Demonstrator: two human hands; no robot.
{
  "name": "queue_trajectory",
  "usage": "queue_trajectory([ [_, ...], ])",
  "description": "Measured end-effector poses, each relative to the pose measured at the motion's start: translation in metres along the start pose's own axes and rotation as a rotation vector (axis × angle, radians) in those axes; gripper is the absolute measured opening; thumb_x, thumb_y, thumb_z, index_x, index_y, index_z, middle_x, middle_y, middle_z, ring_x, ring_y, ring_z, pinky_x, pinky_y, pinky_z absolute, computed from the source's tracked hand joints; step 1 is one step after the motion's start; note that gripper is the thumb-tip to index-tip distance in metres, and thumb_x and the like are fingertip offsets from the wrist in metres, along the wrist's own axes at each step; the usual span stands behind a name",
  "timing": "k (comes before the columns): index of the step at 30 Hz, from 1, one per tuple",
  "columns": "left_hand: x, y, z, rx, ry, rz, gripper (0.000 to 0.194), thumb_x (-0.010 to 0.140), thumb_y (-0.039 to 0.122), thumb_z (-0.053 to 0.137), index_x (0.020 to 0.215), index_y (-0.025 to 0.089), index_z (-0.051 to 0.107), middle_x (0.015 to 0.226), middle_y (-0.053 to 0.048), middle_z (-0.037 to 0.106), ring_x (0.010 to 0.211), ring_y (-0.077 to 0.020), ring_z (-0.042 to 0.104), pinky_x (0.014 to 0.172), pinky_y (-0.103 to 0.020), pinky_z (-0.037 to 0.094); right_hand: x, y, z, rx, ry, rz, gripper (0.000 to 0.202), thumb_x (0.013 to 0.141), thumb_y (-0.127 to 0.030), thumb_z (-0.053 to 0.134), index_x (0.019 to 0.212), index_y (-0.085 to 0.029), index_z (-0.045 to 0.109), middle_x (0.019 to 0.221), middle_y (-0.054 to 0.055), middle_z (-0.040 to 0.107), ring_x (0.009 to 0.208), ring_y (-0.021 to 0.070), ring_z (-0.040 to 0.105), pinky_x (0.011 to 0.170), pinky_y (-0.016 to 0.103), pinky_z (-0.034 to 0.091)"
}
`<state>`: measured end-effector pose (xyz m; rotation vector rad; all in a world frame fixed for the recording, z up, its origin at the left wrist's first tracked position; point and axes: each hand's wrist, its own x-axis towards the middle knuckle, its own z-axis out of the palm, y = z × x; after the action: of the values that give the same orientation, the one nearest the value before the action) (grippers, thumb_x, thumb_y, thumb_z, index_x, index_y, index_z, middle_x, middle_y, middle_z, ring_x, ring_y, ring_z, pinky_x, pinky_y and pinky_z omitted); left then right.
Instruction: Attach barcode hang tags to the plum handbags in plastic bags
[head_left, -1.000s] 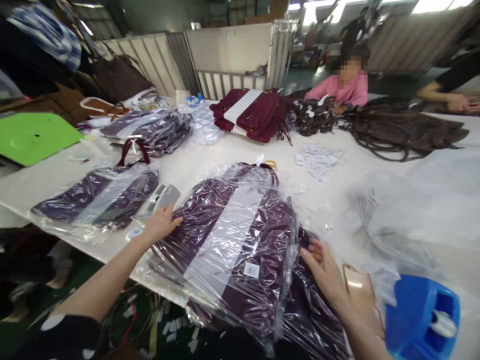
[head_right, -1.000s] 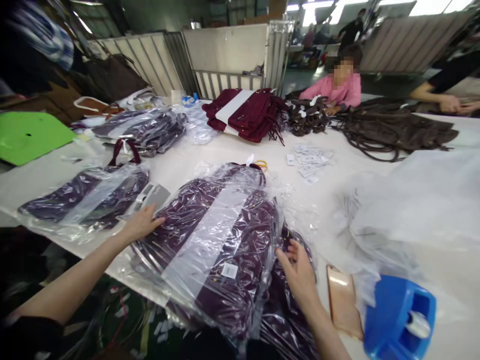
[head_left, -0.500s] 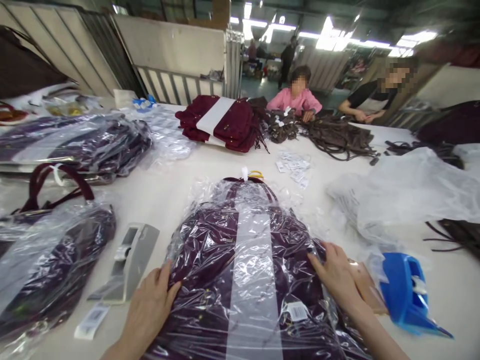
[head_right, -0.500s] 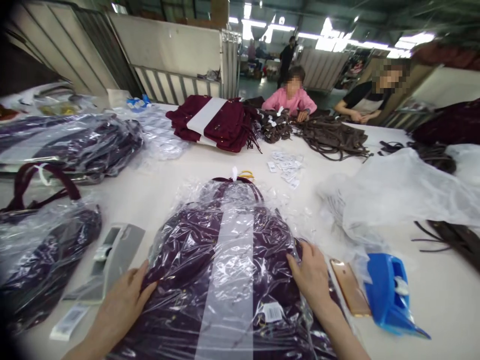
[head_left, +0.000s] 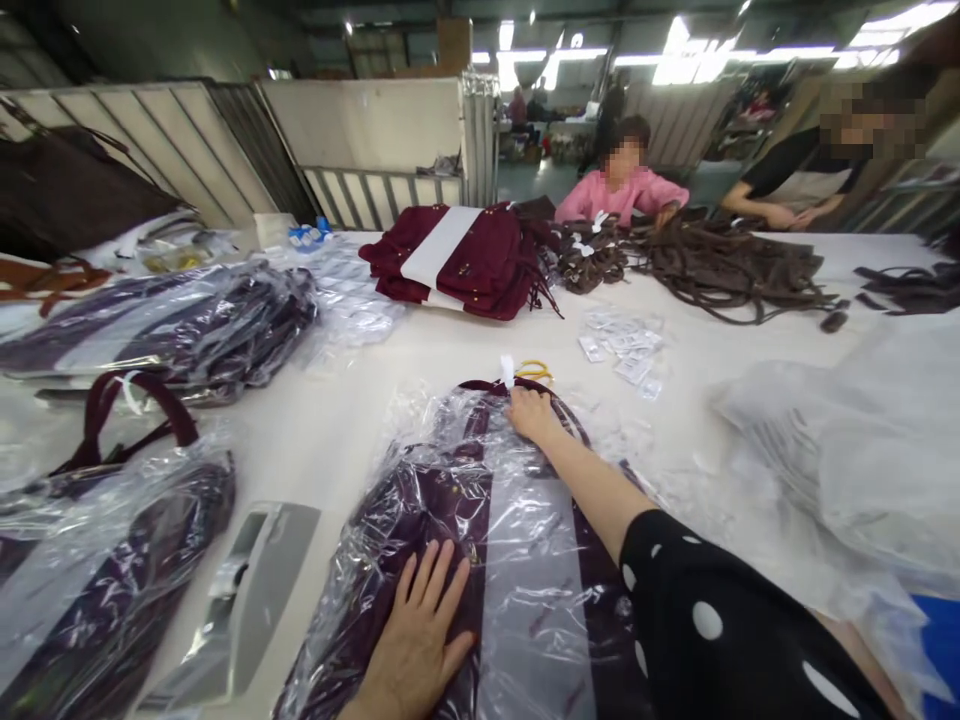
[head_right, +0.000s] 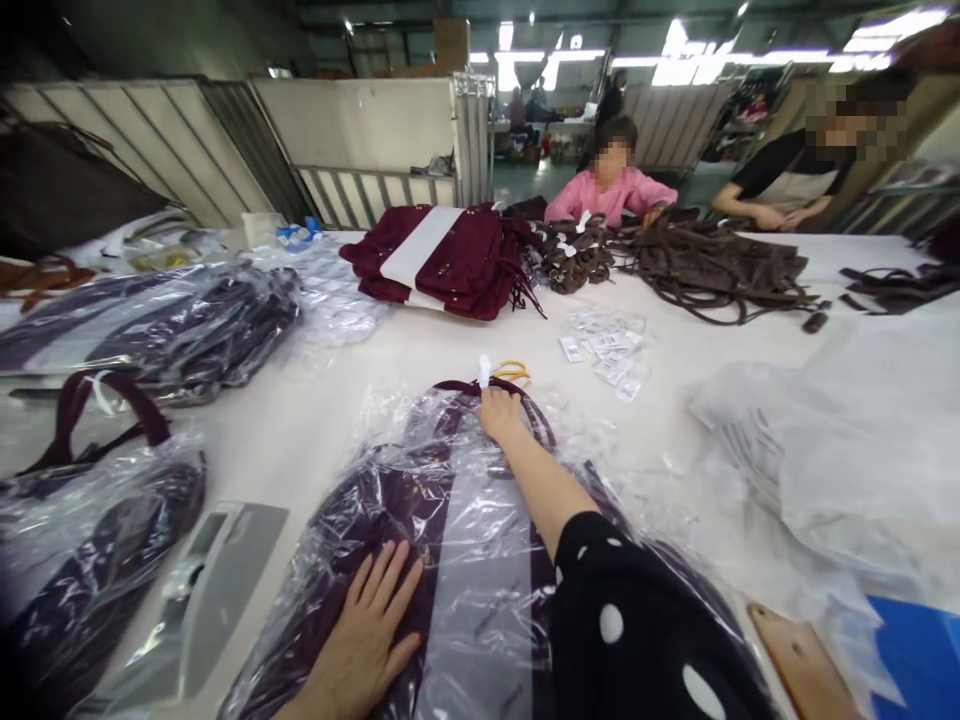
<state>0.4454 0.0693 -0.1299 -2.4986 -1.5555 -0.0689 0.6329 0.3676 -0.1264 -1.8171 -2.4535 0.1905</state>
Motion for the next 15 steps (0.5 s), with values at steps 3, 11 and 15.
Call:
queue_trajectory([
  [3, 0.000, 0.000, -0.001, 0.012, -0.001, -0.002, 0.068, 0.080, 0.041, 0.050, 0.139, 0.021, 0.024, 0.146, -0.010, 0.026, 0.133, -0.0306, 0.020, 0.107, -0.045, 0.016, 0.001, -0.001, 0.005, 0.001, 0.001, -0.040, 0.026, 0.087, -0.031, 0.049, 0.102, -0.012, 0.058, 0.101, 0.016, 0.059, 0.098, 0.0280, 0.049, 0.084, 0.042, 0.032],
  [11, 0.002, 0.001, -0.002, -0.049, -0.032, -0.002, 0.068, 0.081, 0.044, 0.047, 0.140, 0.020, 0.022, 0.145, -0.012, 0.027, 0.134, -0.0317, 0.018, 0.105, -0.048, 0.022, -0.055, -0.023, -0.047, 0.070, 0.132, -0.402, 0.029, 0.095, -0.026, 0.033, 0.095, -0.018, 0.061, 0.101, 0.007, 0.058, 0.096, 0.0174, 0.046, 0.090, 0.033, 0.026],
  [15, 0.006, -0.005, -0.023, -0.147, 0.136, -0.011, 0.070, 0.082, 0.032, 0.048, 0.140, 0.009, 0.017, 0.141, -0.018, 0.033, 0.134, -0.0311, 0.019, 0.105, -0.049, 0.023, -0.134, -0.050, -0.055, 0.144, 0.165, -0.726, 0.024, 0.091, -0.019, 0.035, 0.083, -0.014, 0.058, 0.071, 0.005, 0.056, 0.070, 0.0162, 0.048, 0.068, 0.030, 0.033],
])
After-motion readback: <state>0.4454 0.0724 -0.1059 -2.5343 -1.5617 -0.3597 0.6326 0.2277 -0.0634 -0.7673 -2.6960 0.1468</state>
